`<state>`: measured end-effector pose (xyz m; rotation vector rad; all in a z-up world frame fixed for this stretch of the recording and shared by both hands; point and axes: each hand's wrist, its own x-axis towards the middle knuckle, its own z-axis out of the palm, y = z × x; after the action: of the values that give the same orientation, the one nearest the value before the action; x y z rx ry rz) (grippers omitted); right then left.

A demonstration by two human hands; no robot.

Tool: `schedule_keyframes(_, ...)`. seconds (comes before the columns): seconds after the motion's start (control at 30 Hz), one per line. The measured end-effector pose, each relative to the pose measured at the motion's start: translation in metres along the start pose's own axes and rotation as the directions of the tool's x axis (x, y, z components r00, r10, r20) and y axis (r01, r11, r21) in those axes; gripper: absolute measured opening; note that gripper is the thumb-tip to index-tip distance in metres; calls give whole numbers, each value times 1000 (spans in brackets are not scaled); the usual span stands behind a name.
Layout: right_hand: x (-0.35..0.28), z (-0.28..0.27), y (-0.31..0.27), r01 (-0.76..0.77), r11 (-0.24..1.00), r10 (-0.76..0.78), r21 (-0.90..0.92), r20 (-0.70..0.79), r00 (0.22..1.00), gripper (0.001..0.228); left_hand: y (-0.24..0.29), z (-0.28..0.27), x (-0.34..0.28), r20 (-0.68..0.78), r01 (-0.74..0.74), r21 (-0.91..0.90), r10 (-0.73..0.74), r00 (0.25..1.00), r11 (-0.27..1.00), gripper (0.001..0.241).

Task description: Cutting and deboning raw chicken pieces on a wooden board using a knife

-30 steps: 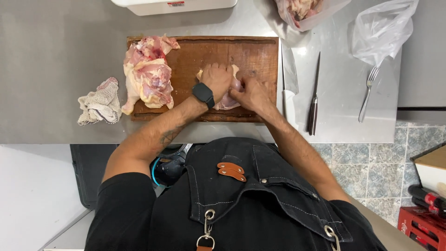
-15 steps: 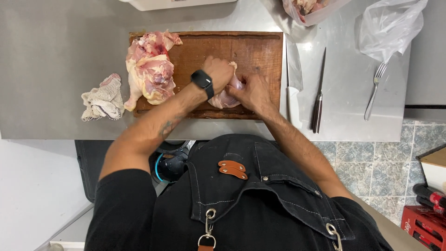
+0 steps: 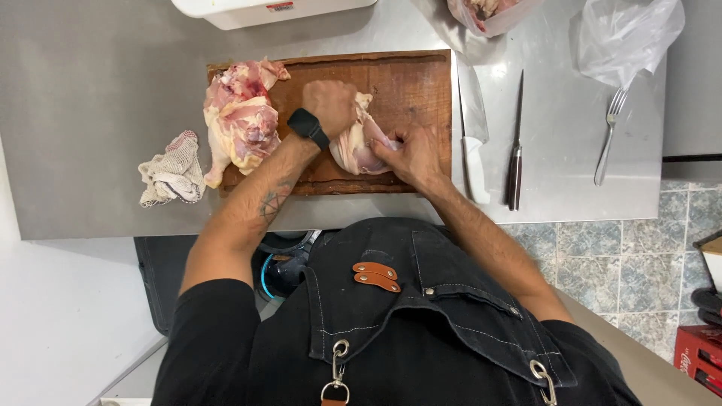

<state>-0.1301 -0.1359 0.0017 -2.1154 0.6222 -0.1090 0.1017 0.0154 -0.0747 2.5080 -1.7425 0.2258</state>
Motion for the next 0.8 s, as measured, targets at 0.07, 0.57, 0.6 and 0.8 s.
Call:
schedule_keyframes(0.07,-5,1,-9,55,998,-55,18,-40,998,31,15,-23,15,17,154,15,-154,988,988,13)
schedule_keyframes(0.57,-9,18,-3,183,975,-160,122,-180,971,26,7,2,10,195,500,-864,-951,240,-51,15)
schedule_keyframes(0.6,-5,18,-4,219,970,-197,101,-190,962,25,1,2,9,110,346,-938,-967,229,-25,25)
schedule_keyframes(0.8,24,-48,-13,665,615,-786,-424,-258,562,29,15,-126,-26,-442,-169,-871,-584,681,462,27)
